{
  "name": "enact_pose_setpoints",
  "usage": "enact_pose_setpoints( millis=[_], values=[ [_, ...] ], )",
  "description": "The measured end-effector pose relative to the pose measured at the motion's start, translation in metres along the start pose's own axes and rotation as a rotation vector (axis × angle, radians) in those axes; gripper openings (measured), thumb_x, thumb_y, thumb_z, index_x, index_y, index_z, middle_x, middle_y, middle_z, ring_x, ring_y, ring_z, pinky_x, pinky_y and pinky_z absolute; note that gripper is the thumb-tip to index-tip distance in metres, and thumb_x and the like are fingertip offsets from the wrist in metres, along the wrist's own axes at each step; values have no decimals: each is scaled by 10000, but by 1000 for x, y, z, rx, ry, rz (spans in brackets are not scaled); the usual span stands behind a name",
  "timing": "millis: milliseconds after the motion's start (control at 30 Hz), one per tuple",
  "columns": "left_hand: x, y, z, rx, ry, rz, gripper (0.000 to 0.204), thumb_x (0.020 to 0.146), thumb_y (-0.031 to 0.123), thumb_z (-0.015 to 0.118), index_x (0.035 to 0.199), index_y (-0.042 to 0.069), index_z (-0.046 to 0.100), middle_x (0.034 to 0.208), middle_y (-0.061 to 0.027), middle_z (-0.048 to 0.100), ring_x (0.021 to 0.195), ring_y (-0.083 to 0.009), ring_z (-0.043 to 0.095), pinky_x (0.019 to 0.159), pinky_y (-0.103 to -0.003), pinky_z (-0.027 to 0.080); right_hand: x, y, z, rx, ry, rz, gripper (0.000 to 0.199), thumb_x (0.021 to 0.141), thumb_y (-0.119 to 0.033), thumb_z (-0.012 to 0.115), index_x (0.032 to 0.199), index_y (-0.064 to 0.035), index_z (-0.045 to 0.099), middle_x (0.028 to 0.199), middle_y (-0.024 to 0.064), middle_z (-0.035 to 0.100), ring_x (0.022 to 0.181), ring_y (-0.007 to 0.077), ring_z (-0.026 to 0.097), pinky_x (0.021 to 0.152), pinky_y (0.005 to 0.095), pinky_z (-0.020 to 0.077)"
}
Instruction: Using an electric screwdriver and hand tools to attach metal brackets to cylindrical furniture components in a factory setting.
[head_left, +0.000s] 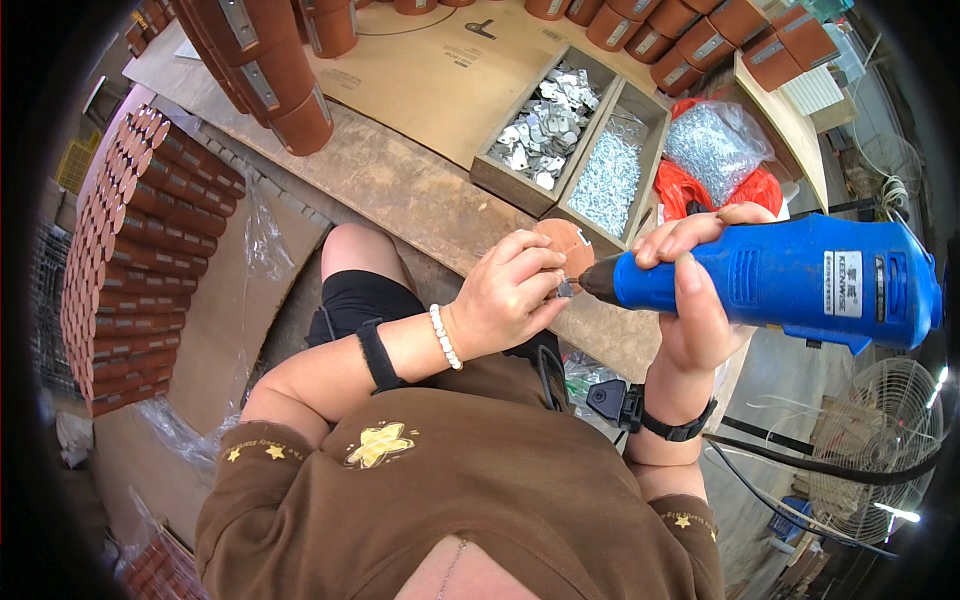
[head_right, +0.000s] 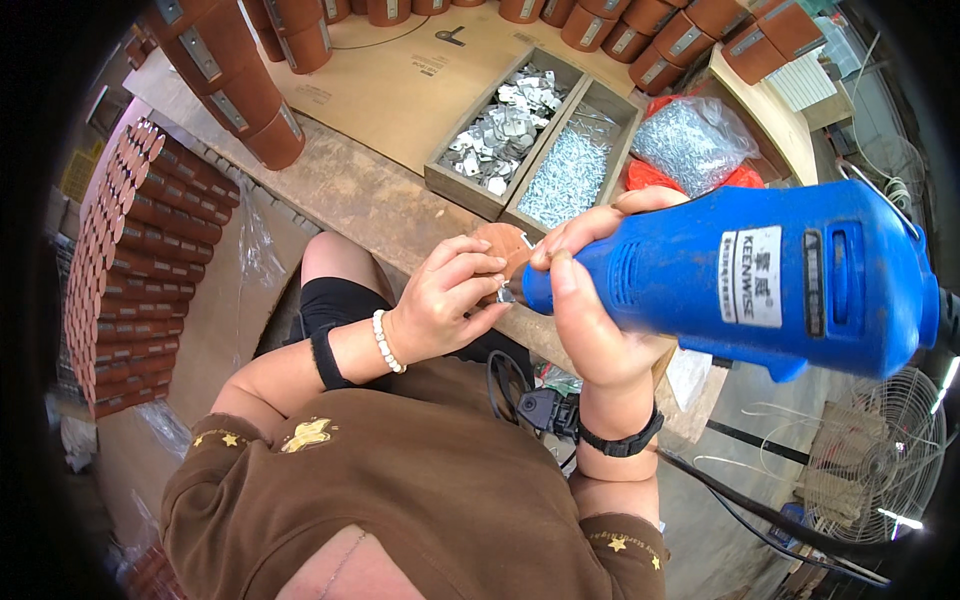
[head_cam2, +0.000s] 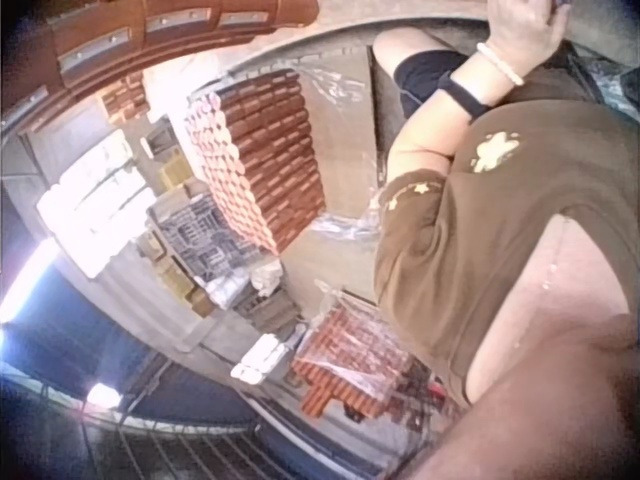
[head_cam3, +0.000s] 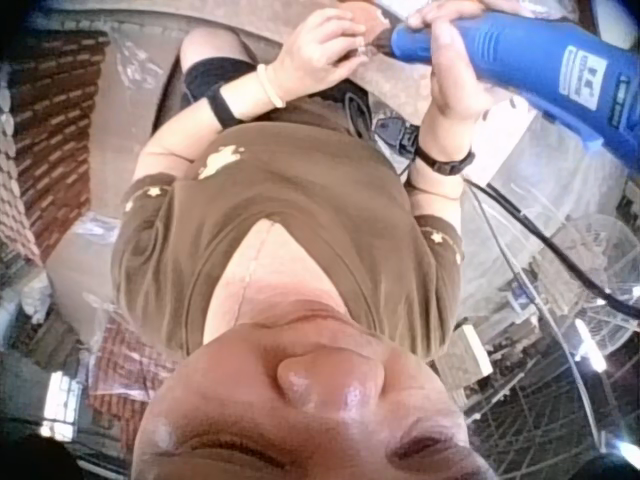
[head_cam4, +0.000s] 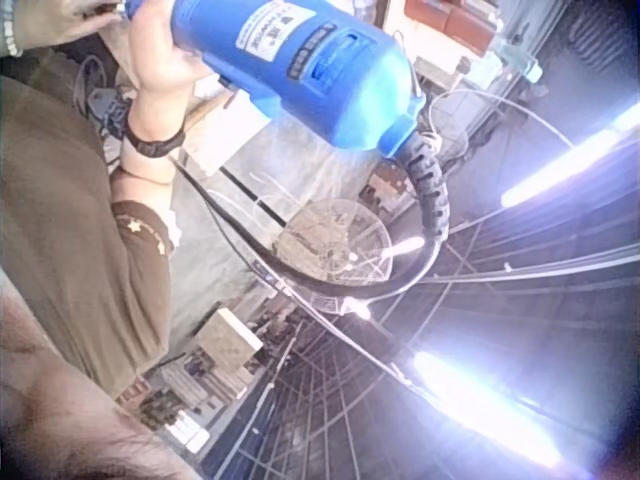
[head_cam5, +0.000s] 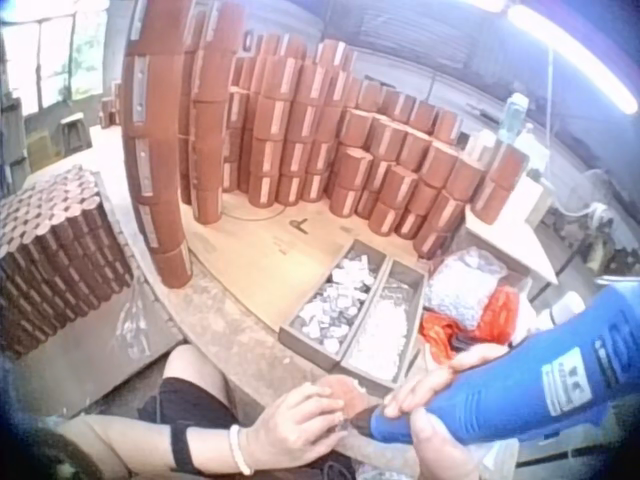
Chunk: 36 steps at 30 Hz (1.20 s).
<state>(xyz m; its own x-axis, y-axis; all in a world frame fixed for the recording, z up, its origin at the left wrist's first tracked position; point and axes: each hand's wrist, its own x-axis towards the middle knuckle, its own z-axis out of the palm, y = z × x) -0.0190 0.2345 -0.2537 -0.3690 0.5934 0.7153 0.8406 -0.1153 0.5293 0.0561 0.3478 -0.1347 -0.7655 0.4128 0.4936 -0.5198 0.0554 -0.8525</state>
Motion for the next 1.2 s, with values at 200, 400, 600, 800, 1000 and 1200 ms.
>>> enact_pose_setpoints(
  millis=[200, 400, 600, 800, 1000, 1200],
  values=[
    [0, -1, 0, 1, -3, 5, 256, 541, 86, 683, 752, 10, 559, 884, -88, 538, 902, -280, 490, 750, -346, 441, -3, 4, 5, -192, -56, -62, 482, 687, 64, 525, 1083, -16, 262, 751, 67, 504, 696, 132, 515, 682, 268, 438],
    [0, 0, 0, -2, 2, -3, 296, 525, 63, 709, 764, 7, 544, 866, -105, 550, 865, -303, 514, 736, -371, 449, -2, 5, 6, -84, -13, -10, 440, 713, 4, 539, 1083, -37, 305, 726, 88, 496, 659, 189, 507, 673, 338, 429],
    [1, -1, -1, 7, -6, 10, 266, 536, 94, 691, 754, 14, 560, 873, -85, 538, 887, -278, 494, 741, -346, 445, -1, 10, 6, -250, -16, -41, 447, 715, 15, 534, 1094, -23, 299, 719, 91, 500, 657, 187, 510, 675, 334, 431],
    [1, -1, -1, 5, 1, 5, 265, 527, 83, 691, 748, 12, 565, 863, -85, 542, 884, -278, 496, 741, -341, 445, -2, 10, 6, -105, 11, -1, 448, 679, 79, 538, 1059, -2, 315, 756, 79, 509, 648, 117, 510, 588, 232, 425],
    [2, 0, 0, 17, 8, 10, 265, 519, 72, 693, 742, 13, 562, 848, -80, 545, 873, -276, 500, 735, -338, 447, -1, 13, 3, -80, 29, -54, 463, 676, 78, 541, 1067, -7, 309, 742, 83, 515, 658, 125, 515, 589, 238, 432],
    [3, 1, -1, 20, -2, -1, 270, 519, 67, 691, 748, 15, 559, 834, -77, 543, 866, -275, 503, 734, -338, 446, -4, 12, 2, -95, 35, -26, 473, 675, 76, 533, 1078, -2, 299, 744, 75, 514, 670, 124, 516, 592, 237, 432]
  ],
)
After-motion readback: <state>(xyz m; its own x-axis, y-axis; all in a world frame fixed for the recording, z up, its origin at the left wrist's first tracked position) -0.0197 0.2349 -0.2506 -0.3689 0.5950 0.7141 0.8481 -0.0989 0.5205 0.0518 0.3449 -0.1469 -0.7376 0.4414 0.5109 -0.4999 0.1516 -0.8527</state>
